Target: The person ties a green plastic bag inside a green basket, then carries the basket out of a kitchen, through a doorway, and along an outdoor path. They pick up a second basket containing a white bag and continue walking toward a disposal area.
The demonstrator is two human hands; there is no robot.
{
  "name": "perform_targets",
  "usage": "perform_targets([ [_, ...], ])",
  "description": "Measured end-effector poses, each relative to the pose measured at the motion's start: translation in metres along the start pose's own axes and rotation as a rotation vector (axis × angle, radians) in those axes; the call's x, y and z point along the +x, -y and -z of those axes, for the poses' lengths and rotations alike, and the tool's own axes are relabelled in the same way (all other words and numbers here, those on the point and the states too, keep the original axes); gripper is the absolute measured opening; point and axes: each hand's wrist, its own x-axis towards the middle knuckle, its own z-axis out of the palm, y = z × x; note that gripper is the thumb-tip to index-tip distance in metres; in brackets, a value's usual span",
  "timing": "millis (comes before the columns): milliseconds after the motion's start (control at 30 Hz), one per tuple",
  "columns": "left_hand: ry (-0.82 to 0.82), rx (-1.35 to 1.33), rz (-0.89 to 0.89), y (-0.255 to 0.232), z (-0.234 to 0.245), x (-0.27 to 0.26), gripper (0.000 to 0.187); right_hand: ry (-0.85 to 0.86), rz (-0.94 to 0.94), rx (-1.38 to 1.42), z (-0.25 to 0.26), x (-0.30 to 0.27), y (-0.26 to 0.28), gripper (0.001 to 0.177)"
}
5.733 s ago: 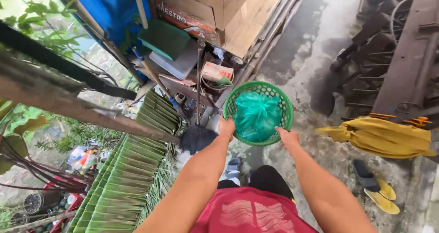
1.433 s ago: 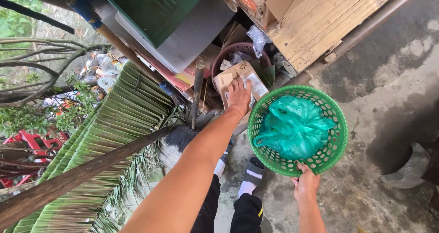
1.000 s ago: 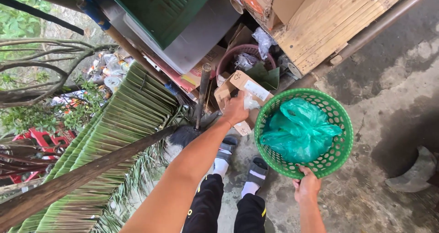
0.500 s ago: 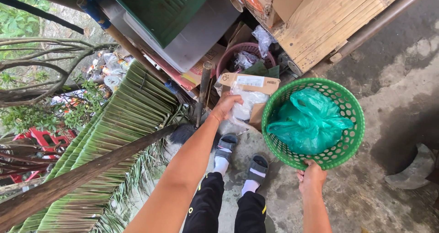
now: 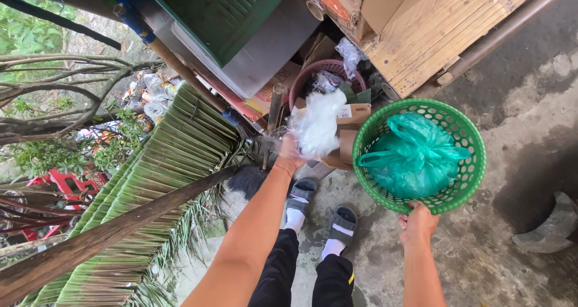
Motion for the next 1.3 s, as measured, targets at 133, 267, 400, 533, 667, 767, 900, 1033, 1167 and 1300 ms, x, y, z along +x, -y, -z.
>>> perform_targets([
  [133,-0.151,0.253,-0.286,0.004,0.025,0.098,0.043,-0.047,-0.057,0.03,-0.006,-0.013,0.012,0.014],
  [267,-0.609,0.356,-0.514,-0.026,-0.07,0.104,0.051,-0.002,-0.012,-0.001,-0.003,-0.007,0.003,0.009],
  [400,-0.78,1.025,-0.659,-0.059,-0.166,0.044,0.072,-0.024,-0.02,0.027,-0.003,-0.004,0.0,0.011],
  [533,-0.582,1.46,-0.999,-0.053,-0.149,0.065,0.061,-0.003,0.005,0.004,-0.008,-0.013,0.005,0.008],
  [667,-0.245,1.961,-0.677,-0.03,-0.074,0.144,0.05,0.001,0.005,0.01,-0.001,-0.004,0.001,0.005],
  [767,-0.164,2.104,-0.259,-0.026,-0.055,0.185,0.046,-0.038,0.031,0.013,-0.001,-0.001,0.0,0.01],
  [900,-0.147,2.072,0.201,-0.035,-0.091,0.174,0.06,-0.064,0.061,-0.023,0.008,0.007,-0.007,0.012],
  [1033,-0.143,1.913,0.317,-0.045,-0.117,0.139,0.088,-0.028,0.04,0.011,0.009,0.012,-0.007,0.012],
  [1167,-0.156,1.458,0.084,-0.036,-0.032,0.209,0.096,-0.02,0.028,0.006,0.005,0.012,-0.007,0.008],
  [1300,-0.53,1.671,-0.161,-0.07,-0.135,0.073,0.09,-0.028,0.046,0.001,-0.004,0.004,0.002,0.008],
])
